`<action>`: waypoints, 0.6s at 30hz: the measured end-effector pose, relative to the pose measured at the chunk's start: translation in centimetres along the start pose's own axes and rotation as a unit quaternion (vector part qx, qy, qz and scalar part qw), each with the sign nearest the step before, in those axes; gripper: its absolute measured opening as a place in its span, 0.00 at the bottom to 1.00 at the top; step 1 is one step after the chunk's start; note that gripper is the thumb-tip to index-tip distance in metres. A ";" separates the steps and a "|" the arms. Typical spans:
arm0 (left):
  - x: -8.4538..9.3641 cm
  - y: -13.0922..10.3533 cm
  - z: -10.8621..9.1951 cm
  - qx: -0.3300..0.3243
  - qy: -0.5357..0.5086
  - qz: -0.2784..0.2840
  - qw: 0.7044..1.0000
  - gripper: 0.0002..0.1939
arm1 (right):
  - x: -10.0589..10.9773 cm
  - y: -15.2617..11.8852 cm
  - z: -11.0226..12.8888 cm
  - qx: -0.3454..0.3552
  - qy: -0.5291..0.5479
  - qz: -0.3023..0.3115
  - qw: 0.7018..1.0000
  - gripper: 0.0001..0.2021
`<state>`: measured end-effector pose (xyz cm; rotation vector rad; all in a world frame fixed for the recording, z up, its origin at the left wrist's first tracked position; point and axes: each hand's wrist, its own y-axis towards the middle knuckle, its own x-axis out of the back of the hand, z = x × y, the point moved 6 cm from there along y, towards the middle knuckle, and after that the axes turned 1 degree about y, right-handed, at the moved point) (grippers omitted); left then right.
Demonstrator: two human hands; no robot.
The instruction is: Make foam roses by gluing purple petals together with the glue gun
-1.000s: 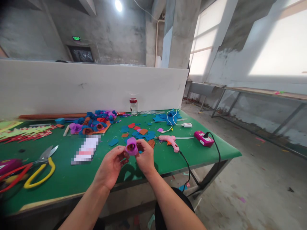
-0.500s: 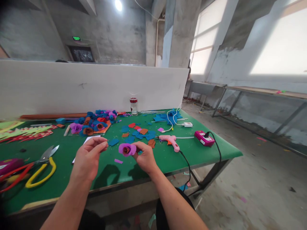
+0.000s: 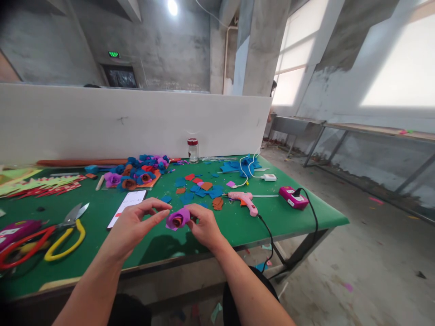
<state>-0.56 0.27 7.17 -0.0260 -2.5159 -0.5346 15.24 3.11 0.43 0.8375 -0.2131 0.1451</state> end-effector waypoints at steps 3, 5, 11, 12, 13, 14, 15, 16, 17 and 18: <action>-0.5 0.0 0.2 0.012 0.011 0.005 1.000 0.12 | 0.0 0.0 0.0 0.001 -0.006 -0.001 1.000 0.14; -0.9 0.1 0.4 0.022 0.006 0.013 1.000 0.12 | 0.0 0.0 0.1 0.003 -0.006 0.001 1.000 0.14; -2.0 0.2 1.0 0.043 -0.002 0.023 0.999 0.11 | 0.0 0.0 0.1 0.003 -0.007 0.004 1.000 0.12; -2.0 0.3 1.1 0.043 -0.002 0.018 0.999 0.11 | 0.0 0.0 0.1 0.004 -0.007 0.004 1.000 0.11; -2.1 0.3 1.1 0.043 -0.003 0.014 0.999 0.11 | 0.0 0.0 0.1 0.005 -0.008 0.002 1.000 0.11; -2.1 0.3 1.1 0.042 -0.005 0.010 0.999 0.12 | 0.0 0.0 0.1 0.007 -0.008 0.001 1.000 0.10; -2.1 0.3 1.1 0.039 -0.004 0.005 0.999 0.12 | 0.0 0.0 0.1 0.008 -0.008 0.000 1.000 0.10; -2.0 0.3 1.1 0.034 -0.001 0.000 0.999 0.12 | -0.1 0.0 0.1 0.009 -0.007 0.001 1.000 0.10; -2.0 0.3 1.0 0.027 0.006 -0.007 1.000 0.13 | -0.1 -0.1 0.1 0.009 -0.007 0.002 1.000 0.10; -1.9 0.3 0.9 0.019 0.015 -0.016 1.000 0.13 | -0.1 -0.1 0.0 0.008 -0.008 0.003 1.000 0.09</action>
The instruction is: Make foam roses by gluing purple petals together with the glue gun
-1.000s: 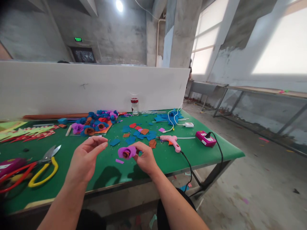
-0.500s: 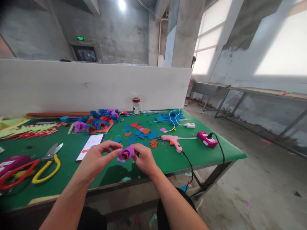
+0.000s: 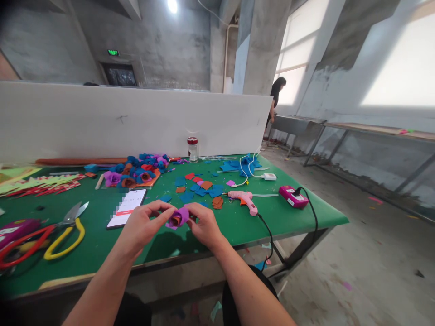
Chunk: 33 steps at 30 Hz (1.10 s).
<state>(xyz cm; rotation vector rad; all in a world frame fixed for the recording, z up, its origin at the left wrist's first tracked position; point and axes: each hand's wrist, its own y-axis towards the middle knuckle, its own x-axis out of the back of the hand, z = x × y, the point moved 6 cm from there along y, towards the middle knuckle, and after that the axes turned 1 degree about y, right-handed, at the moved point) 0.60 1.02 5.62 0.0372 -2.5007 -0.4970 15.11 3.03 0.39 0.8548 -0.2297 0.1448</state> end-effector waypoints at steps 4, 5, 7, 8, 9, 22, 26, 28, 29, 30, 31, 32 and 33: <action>0.3 -0.1 -0.3 -0.021 0.023 -0.026 0.999 0.12 | 0.0 0.0 0.0 -0.004 -0.007 0.002 1.000 0.09; 0.3 -0.1 -0.3 -0.017 0.016 -0.026 0.999 0.12 | 0.0 0.1 0.1 -0.002 -0.008 0.003 1.000 0.09; 0.2 0.0 -0.1 -0.003 -0.015 -0.020 1.000 0.12 | 0.1 0.1 0.3 0.002 -0.006 0.003 1.000 0.09; 0.0 0.0 0.1 0.006 -0.036 -0.014 0.999 0.12 | 0.1 0.1 0.3 0.003 -0.005 0.004 1.000 0.09; -0.2 0.0 0.3 0.015 -0.058 -0.007 0.998 0.12 | 0.1 0.2 0.4 0.005 -0.003 0.004 1.000 0.08; 0.6 -0.1 -0.3 0.016 -0.063 0.011 0.998 0.09 | 0.1 0.1 0.0 -0.005 0.000 0.009 1.000 0.08; 0.2 -0.2 -0.5 0.025 -0.065 0.035 0.997 0.08 | -0.1 0.1 0.3 0.004 -0.003 0.021 1.000 0.07; 0.0 -0.2 -0.4 0.031 -0.062 0.041 0.997 0.08 | -0.1 0.1 0.4 0.010 -0.006 0.028 1.000 0.07; -0.1 -0.2 -0.3 0.031 -0.058 0.041 0.997 0.08 | -0.2 0.1 0.4 0.011 -0.008 0.032 0.999 0.07; -0.2 -0.2 -0.2 0.030 -0.055 0.040 0.997 0.07 | -0.2 0.0 0.4 0.010 -0.009 0.036 0.999 0.07; -0.3 -0.2 -0.2 0.028 -0.052 0.040 0.997 0.07 | -0.3 0.0 0.4 0.009 -0.010 0.040 0.999 0.07; -0.4 -0.1 -0.1 0.025 -0.052 0.040 0.998 0.08 | -0.3 -0.1 0.4 0.007 -0.010 0.043 0.999 0.08; -0.4 -0.1 0.0 0.024 -0.052 0.039 0.998 0.08 | -0.4 -0.1 0.4 0.007 -0.011 0.045 0.999 0.08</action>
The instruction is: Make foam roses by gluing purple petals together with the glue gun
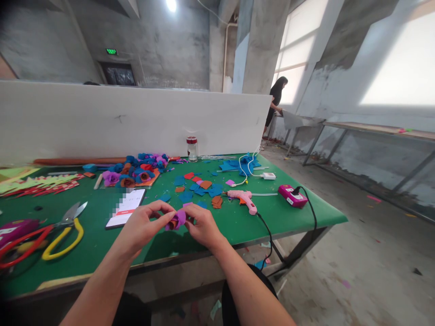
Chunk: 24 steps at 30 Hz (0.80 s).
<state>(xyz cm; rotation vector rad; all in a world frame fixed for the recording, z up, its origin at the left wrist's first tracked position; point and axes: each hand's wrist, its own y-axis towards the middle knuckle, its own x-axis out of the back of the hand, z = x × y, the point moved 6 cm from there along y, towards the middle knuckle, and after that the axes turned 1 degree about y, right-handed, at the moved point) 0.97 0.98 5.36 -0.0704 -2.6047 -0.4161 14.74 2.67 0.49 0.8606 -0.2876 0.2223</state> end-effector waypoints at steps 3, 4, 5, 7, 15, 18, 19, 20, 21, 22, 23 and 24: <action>0.1 0.1 0.3 0.006 -0.020 -0.017 1.000 0.10 | 0.0 0.0 0.0 0.003 0.003 0.000 1.000 0.08; 0.3 0.2 0.5 0.011 -0.037 -0.031 0.999 0.10 | 0.1 0.0 0.0 0.001 0.007 -0.006 1.000 0.08; 0.6 0.2 0.6 0.014 -0.056 -0.048 0.997 0.11 | 0.2 0.1 -0.1 -0.005 0.013 -0.016 1.000 0.08; 1.4 0.2 0.8 0.017 -0.094 -0.089 0.991 0.12 | 0.5 0.1 -0.6 -0.027 0.028 -0.045 0.998 0.08; 0.9 0.2 1.6 0.038 -0.103 -0.100 0.989 0.14 | 0.9 0.1 -2.2 -0.103 0.097 -0.090 0.986 0.05; 0.4 0.3 1.5 0.044 -0.101 -0.098 0.989 0.15 | 0.6 0.1 -2.2 -0.112 0.124 -0.085 0.982 0.07; 0.6 0.3 1.6 0.046 -0.105 -0.110 0.987 0.15 | 0.6 0.1 -2.3 -0.120 0.141 -0.089 0.979 0.08; 0.9 0.3 1.6 0.044 -0.110 -0.129 0.985 0.14 | 0.7 0.1 -2.5 -0.132 0.159 -0.096 0.974 0.09; 1.2 0.3 1.6 0.039 -0.117 -0.148 0.981 0.14 | 0.8 0.1 -2.6 -0.145 0.178 -0.105 0.968 0.09; 1.6 0.4 1.7 0.032 -0.123 -0.166 0.978 0.13 | 0.9 0.1 -2.8 -0.157 0.195 -0.113 0.962 0.09; 1.8 0.5 1.8 0.024 -0.127 -0.177 0.976 0.13 | 1.0 0.1 -3.0 -0.167 0.208 -0.121 0.956 0.09; 2.0 0.6 2.0 0.019 -0.131 -0.182 0.974 0.12 | 1.2 0.1 -3.0 -0.174 0.216 -0.126 0.952 0.09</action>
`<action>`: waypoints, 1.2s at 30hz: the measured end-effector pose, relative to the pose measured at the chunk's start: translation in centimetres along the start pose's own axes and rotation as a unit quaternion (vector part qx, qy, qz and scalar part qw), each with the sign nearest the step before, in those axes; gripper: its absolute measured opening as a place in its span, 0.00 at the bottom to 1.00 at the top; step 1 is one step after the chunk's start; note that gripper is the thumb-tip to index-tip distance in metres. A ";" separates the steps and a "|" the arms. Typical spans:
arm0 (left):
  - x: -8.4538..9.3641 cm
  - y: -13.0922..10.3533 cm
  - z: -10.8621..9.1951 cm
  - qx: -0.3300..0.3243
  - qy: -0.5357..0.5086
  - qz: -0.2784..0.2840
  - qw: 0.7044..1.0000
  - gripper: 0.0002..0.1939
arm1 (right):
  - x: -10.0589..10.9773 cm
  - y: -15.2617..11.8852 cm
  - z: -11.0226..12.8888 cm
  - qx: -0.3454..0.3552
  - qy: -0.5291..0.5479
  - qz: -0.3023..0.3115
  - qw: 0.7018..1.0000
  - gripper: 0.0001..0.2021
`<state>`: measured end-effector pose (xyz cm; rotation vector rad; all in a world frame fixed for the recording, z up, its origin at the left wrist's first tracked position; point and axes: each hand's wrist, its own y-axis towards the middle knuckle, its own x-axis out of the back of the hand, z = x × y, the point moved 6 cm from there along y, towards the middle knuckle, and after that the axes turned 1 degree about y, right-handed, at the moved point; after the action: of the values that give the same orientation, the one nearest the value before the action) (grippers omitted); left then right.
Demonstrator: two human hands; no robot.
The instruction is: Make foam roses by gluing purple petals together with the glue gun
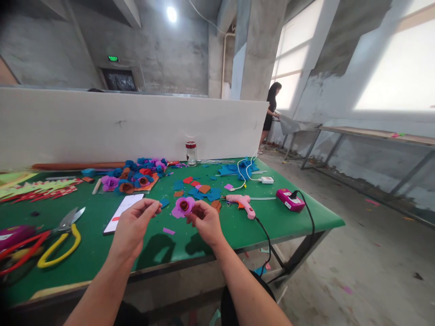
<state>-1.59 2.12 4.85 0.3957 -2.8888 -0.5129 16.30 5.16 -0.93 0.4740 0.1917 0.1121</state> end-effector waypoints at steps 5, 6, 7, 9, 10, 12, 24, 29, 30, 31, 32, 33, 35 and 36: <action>-1.2 0.0 1.2 0.017 -0.017 0.074 0.997 0.12 | 0.4 0.3 0.9 0.041 0.007 -0.013 0.999 0.11; -1.7 -0.3 1.3 0.024 -0.025 0.100 0.994 0.12 | 0.4 0.3 1.3 0.061 0.002 -0.013 0.998 0.11; -2.2 -0.6 1.4 0.031 -0.034 0.126 0.991 0.12 | 0.3 0.3 1.6 0.078 -0.003 -0.011 0.997 0.11; -3.2 -1.3 1.3 0.043 -0.055 0.170 0.983 0.12 | 0.2 0.3 2.0 0.099 -0.019 -0.001 0.995 0.09; -3.7 -1.7 1.2 0.047 -0.069 0.188 0.979 0.12 | 0.1 0.3 2.1 0.102 -0.028 0.005 0.994 0.09; -4.5 -2.2 1.0 0.055 -0.103 0.212 0.970 0.11 | 0.0 0.3 2.3 0.102 -0.042 0.018 0.994 0.09; -5.3 -2.2 2.2 0.054 -0.153 0.155 0.975 0.10 | -0.9 -0.2 2.4 0.048 0.051 0.082 0.994 0.12; -2.9 -1.3 1.7 -0.054 -0.049 0.007 0.997 0.06 | -0.7 -0.5 2.9 0.026 0.091 0.023 0.995 0.11; -2.6 -1.2 1.8 -0.068 -0.043 -0.009 0.997 0.05 | -0.7 -0.6 2.9 0.021 0.100 0.016 0.995 0.11; -2.5 -1.1 2.0 -0.081 -0.043 -0.018 0.996 0.05 | -0.8 -0.7 2.9 0.015 0.111 0.012 0.994 0.12; -2.4 -1.0 2.1 -0.093 -0.046 -0.022 0.994 0.05 | -0.9 -0.8 2.9 0.008 0.124 0.011 0.992 0.13; -2.4 -0.9 2.2 -0.105 -0.049 -0.021 0.993 0.05 | -1.1 -0.8 2.9 0.001 0.137 0.011 0.991 0.13; -2.4 -0.8 2.4 -0.124 -0.052 -0.014 0.991 0.05 | -1.4 -0.9 3.1 -0.010 0.154 0.007 0.988 0.12; -2.5 -0.8 2.4 -0.133 -0.051 -0.011 0.990 0.05 | -1.5 -1.0 3.3 -0.013 0.157 0.000 0.988 0.11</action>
<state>0.41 2.89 2.06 0.3696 -2.8593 -0.9342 15.60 2.64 1.68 0.4289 0.4980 0.1891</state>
